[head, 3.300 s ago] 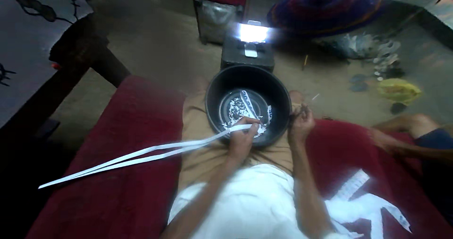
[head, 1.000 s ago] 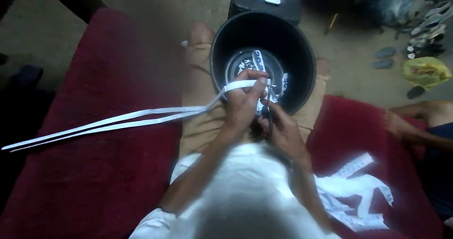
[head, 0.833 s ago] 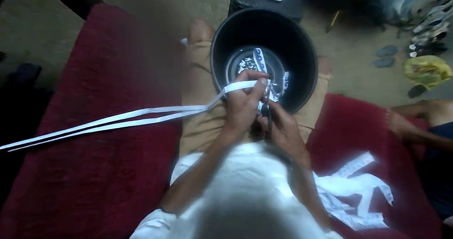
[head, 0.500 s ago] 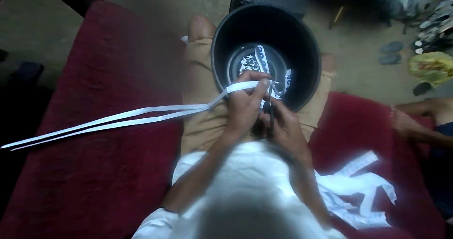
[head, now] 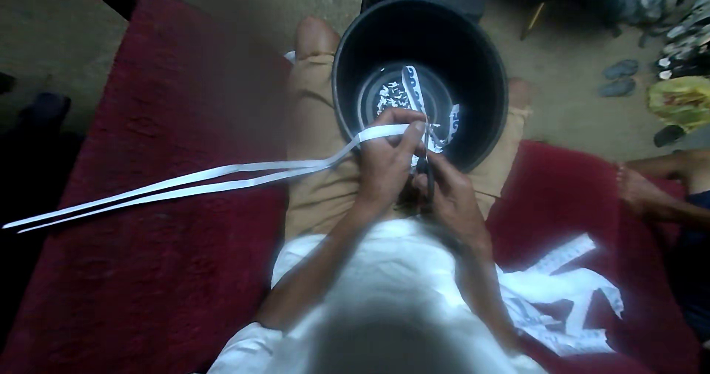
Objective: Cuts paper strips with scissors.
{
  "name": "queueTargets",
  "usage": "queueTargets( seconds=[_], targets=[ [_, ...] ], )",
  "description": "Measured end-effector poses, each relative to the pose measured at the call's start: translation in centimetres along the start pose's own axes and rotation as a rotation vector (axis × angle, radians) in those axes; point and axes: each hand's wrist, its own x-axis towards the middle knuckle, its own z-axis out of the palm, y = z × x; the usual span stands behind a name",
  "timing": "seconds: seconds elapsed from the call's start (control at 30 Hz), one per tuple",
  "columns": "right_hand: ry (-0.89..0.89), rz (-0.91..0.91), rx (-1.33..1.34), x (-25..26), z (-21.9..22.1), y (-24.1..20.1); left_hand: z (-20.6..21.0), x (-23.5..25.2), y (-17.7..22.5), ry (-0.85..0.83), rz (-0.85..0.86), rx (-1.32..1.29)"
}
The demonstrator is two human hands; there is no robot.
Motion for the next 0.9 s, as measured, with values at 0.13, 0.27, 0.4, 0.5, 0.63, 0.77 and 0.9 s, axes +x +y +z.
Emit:
queueTargets(
  seconds=[0.13,0.27,0.4,0.5,0.63,0.77,0.9],
  targets=[
    [-0.002,0.026,0.049,-0.06,0.06,-0.02,-0.28,0.16,-0.33,-0.001,-0.015,-0.009],
    [0.006,0.044,0.073,-0.03,0.20,0.07,-0.61,0.18,-0.39,0.002,-0.021,0.024],
    [0.009,0.054,0.082,-0.07,0.32,0.12,-0.58,0.22,-0.36,0.008,-0.010,0.011],
    [0.009,0.068,0.064,-0.13,0.27,0.13,-0.69,0.23,-0.39,-0.002,-0.003,0.020],
    [0.014,0.079,0.084,-0.16,0.38,0.23,-0.74,0.21,-0.49,0.009,-0.012,0.026],
    [0.031,0.127,0.133,-0.31,0.64,0.31,-0.73,0.25,-0.46,0.023,0.003,0.034],
    [-0.008,0.159,0.144,-0.55,0.38,0.01,-0.77,0.26,-0.30,0.035,0.005,0.031]
  ],
)
